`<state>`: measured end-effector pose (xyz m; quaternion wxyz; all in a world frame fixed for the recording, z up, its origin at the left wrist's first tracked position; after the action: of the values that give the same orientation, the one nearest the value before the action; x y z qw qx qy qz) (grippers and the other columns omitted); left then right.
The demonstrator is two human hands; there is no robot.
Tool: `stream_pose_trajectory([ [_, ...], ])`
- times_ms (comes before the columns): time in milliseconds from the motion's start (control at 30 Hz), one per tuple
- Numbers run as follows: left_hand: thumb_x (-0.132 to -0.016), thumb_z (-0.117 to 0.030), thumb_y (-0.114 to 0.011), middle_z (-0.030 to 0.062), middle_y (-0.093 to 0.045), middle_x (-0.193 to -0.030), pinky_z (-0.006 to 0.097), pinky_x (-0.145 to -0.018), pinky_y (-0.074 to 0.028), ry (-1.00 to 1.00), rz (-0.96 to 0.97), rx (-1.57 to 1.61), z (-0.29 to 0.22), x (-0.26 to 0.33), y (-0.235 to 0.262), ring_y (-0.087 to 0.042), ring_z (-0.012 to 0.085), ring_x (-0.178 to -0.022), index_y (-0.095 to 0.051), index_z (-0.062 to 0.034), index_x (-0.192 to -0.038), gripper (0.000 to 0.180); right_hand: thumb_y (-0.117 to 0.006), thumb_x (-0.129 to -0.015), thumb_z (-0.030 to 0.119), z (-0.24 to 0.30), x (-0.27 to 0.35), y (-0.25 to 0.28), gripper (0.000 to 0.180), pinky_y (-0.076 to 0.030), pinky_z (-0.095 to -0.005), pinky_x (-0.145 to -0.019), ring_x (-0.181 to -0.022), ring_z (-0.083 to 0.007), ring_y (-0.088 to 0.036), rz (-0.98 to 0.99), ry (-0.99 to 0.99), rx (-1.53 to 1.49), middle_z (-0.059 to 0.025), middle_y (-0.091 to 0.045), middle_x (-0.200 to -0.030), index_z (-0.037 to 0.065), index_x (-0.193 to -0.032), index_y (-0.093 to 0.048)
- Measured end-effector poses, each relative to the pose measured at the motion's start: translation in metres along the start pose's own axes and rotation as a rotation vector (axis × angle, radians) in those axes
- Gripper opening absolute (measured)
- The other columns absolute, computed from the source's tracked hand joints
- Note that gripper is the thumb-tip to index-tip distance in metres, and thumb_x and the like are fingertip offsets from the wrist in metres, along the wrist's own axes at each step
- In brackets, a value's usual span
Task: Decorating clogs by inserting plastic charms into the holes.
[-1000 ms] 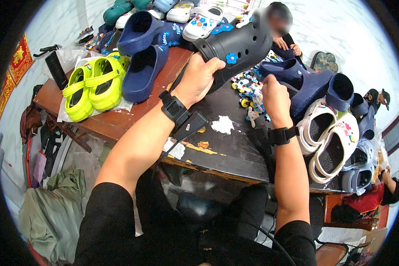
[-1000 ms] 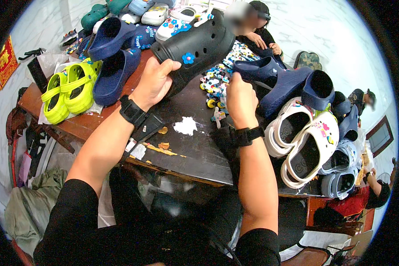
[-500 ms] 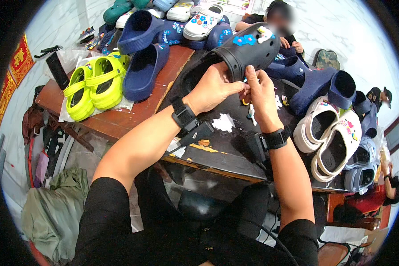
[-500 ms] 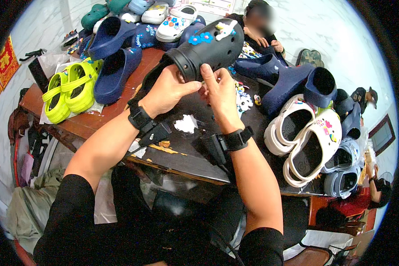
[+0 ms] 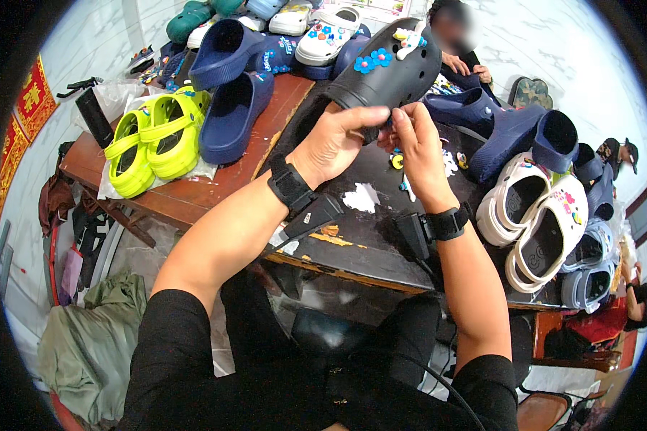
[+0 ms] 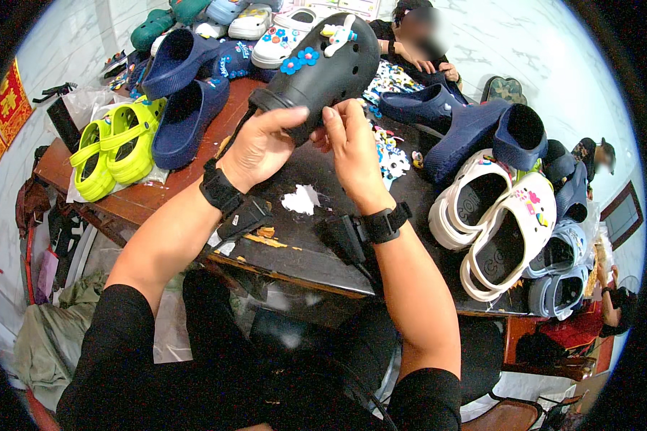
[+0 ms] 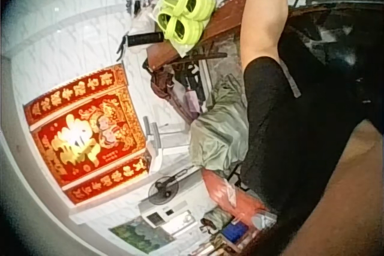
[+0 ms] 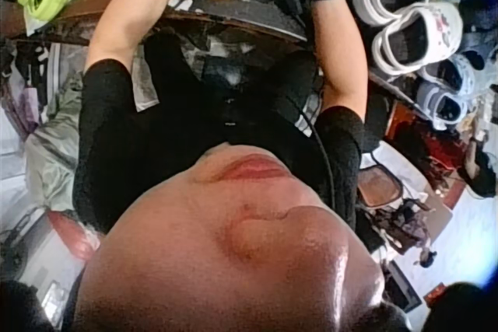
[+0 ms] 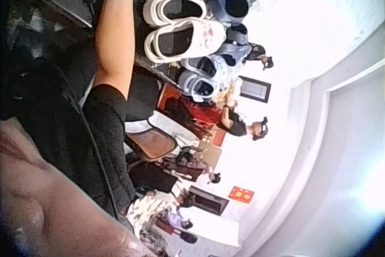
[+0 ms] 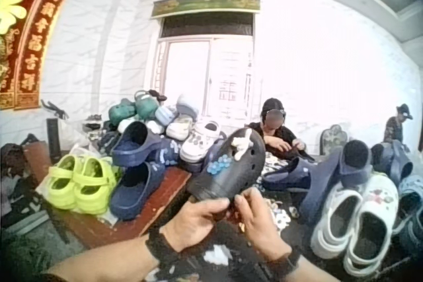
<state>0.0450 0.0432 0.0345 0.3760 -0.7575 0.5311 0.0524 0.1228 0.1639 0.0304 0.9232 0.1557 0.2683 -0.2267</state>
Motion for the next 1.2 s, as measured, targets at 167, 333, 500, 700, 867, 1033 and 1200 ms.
stream_pose_trajectory([
  [167, -0.093, -0.043, -0.055, 0.0121, -0.064, -0.119, 0.042, -0.086, -0.047, 0.014, -0.019, 0.146, -0.008, -0.001, 0.002, -0.061, 0.0247, -0.103, -0.055, -0.0038, -0.127, 0.051, -0.048, -0.102, 0.019, 0.006, 0.001, -0.002, 0.018, -0.047, -0.0265, -0.059, -0.064, -0.0118, -0.058, 0.043, 0.03, 0.012, -0.007, -0.061, -0.074, 0.002, -0.098, -0.047],
  [333, -0.094, -0.038, -0.054, 0.0124, -0.065, -0.119, 0.043, -0.091, -0.047, 0.036, -0.006, 0.206, -0.007, -0.003, 0.01, -0.062, 0.0253, -0.105, -0.054, -0.0028, -0.127, 0.048, -0.049, -0.101, 0.018, 0.01, 0.001, 0.0, 0.018, -0.047, -0.0265, -0.061, -0.065, -0.0121, -0.058, 0.066, 0.077, 0.07, -0.0078, -0.062, -0.073, 0.001, -0.096, -0.047],
  [500, -0.094, -0.033, -0.053, 0.0127, -0.065, -0.113, 0.043, -0.088, -0.05, 0.035, -0.063, 0.286, -0.01, -0.007, 0.007, -0.063, 0.0247, -0.101, -0.055, -0.0004, -0.123, 0.043, -0.049, -0.101, 0.017, 0.013, -0.002, 0.004, 0.016, -0.046, -0.0256, -0.062, -0.065, -0.011, -0.056, 0.062, 0.11, 0.094, -0.0068, -0.062, -0.075, 0.002, -0.096, -0.048],
  [700, -0.091, -0.025, -0.058, 0.0141, -0.064, -0.119, 0.039, -0.1, -0.047, -0.092, -0.139, 0.49, -0.035, -0.006, 0.018, -0.062, 0.0249, -0.11, -0.054, 0.0005, -0.122, 0.04, -0.05, -0.099, 0.013, 0.01, -0.008, 0.012, 0.01, -0.046, -0.0277, -0.061, -0.065, -0.0146, -0.058, -0.034, 0.106, 0.071, -0.0075, -0.064, -0.077, 0.003, -0.098, -0.051],
  [867, -0.086, -0.015, -0.065, 0.004, -0.065, -0.11, 0.031, -0.091, -0.048, -0.159, -0.19, 0.06, -0.033, -0.014, 0.038, -0.062, 0.0166, -0.1, -0.06, -0.0038, -0.115, 0.032, -0.057, -0.09, 0.014, 0.005, -0.012, 0.05, 0.014, -0.05, -0.0491, -0.07, -0.083, -0.0425, -0.064, -0.222, 0.134, 0.824, -0.0228, -0.066, -0.084, 0.004, -0.099, -0.053],
  [1033, -0.085, -0.011, -0.065, -0.0014, -0.061, -0.111, 0.029, -0.09, -0.044, -0.235, -0.126, -0.391, -0.022, -0.011, 0.024, -0.054, 0.0102, -0.1, -0.059, -0.0041, -0.12, 0.036, -0.06, -0.09, 0.025, -0.018, -0.006, 0.067, 0.021, -0.051, -0.0524, -0.073, -0.085, -0.0412, -0.066, -0.046, -0.105, 1.267, -0.0228, -0.067, -0.088, 0.006, -0.099, -0.056],
  [1200, -0.091, -0.017, -0.064, 0.0044, -0.056, -0.128, 0.031, -0.103, -0.038, -0.118, -0.075, -0.724, -0.018, -0.004, 0.014, -0.051, 0.0153, -0.116, -0.05, -0.0031, -0.134, 0.048, -0.06, -0.091, 0.043, -0.016, -0.013, 0.071, 0.037, -0.051, -0.0499, -0.073, -0.089, -0.0402, -0.066, -0.164, -0.178, 1.155, -0.0221, -0.068, -0.087, 0.006, -0.094, -0.06],
])
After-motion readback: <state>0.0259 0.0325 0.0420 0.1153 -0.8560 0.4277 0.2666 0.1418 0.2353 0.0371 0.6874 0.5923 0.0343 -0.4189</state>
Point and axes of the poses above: each hand's wrist, its own x-axis away from the middle knuckle, its own y-axis out of the back of the hand, z = x × y, the point moved 3 cm from there along -x, towards the middle knuckle
